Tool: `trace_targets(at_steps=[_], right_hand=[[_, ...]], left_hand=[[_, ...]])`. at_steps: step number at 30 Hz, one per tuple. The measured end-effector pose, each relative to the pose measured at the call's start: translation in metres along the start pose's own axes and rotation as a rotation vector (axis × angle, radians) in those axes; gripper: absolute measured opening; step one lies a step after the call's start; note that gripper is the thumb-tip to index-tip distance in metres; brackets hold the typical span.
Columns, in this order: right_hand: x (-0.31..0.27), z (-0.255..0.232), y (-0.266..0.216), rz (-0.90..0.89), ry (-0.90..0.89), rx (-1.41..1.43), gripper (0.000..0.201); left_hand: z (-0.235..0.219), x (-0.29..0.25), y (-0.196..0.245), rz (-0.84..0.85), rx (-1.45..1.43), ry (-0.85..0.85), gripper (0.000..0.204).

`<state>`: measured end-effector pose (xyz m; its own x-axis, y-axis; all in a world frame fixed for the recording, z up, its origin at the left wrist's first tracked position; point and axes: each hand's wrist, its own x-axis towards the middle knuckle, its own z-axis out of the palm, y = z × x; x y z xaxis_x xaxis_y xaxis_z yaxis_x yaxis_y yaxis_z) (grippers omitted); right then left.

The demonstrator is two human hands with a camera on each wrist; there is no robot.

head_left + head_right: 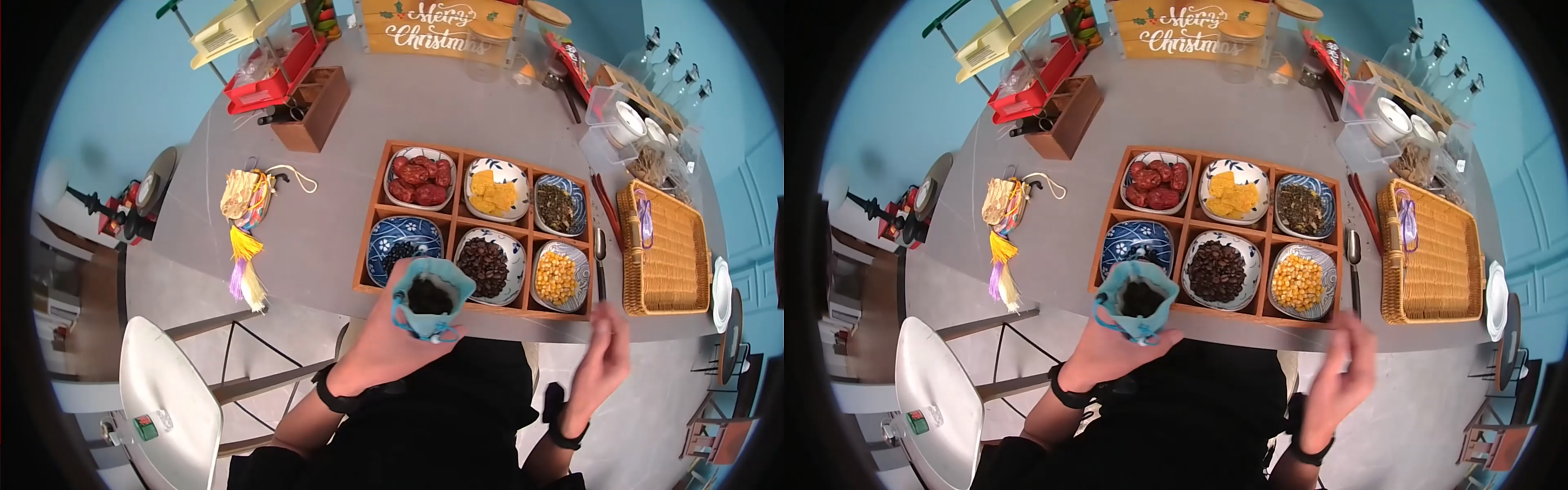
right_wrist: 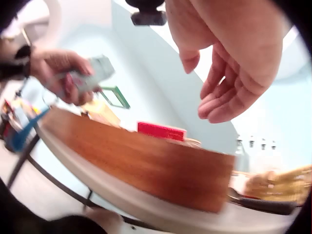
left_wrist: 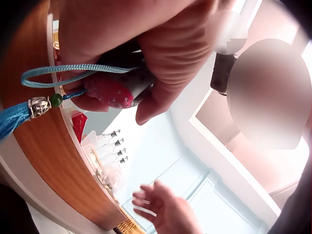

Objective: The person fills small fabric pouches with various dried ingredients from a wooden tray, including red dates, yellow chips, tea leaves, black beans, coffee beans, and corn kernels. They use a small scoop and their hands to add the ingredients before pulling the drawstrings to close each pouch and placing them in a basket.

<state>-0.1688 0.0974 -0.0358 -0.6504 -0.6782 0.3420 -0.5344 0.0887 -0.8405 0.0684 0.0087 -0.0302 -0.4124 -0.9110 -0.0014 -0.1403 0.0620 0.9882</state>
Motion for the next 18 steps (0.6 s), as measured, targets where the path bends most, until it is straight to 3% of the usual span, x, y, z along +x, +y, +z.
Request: trace_targets(at_steps=[1, 4, 6, 9, 11, 13, 14, 16, 17, 18], right_hand=[[-0.007, 0.004, -0.016, -0.126, -0.182, 0.116, 0.022], [-0.012, 0.029, -0.051, -0.207, -0.55, 0.249, 0.062], [-0.012, 0.048, -0.061, -0.195, -0.553, 0.24, 0.051], [-0.013, 0.06, -0.054, -0.123, -0.529, 0.283, 0.035], [-0.011, 0.058, -0.051, -0.075, -0.513, 0.347, 0.026], [-0.003, 0.049, -0.051, 0.135, -0.673, 0.494, 0.017], [0.0, 0.047, -0.049, 0.156, -0.702, 0.535, 0.017], [0.006, 0.044, -0.043, 0.131, -0.743, 0.576, 0.017], [0.007, 0.044, -0.042, 0.097, -0.79, 0.618, 0.016], [0.006, 0.045, -0.04, 0.097, -0.791, 0.618, 0.016]], left_hand=[[0.007, 0.003, -0.001, 0.049, -0.048, -0.01, 0.064], [0.02, 0.012, -0.003, 0.052, -0.06, -0.054, 0.065], [0.025, 0.013, 0.0, -0.014, -0.173, -0.092, 0.069], [0.022, 0.009, 0.005, 0.016, 0.029, -0.064, 0.067], [0.02, 0.004, -0.002, -0.014, -0.06, -0.086, 0.071], [0.02, -0.001, 0.0, 0.084, -0.468, -0.073, 0.055], [0.019, -0.002, -0.002, 0.079, -0.466, -0.08, 0.055], [0.016, -0.003, -0.015, -0.066, -0.729, 0.024, 0.036], [0.015, -0.001, -0.024, -0.066, -0.728, 0.024, 0.036], [0.014, 0.002, -0.035, 0.05, -0.802, 0.012, 0.029]])
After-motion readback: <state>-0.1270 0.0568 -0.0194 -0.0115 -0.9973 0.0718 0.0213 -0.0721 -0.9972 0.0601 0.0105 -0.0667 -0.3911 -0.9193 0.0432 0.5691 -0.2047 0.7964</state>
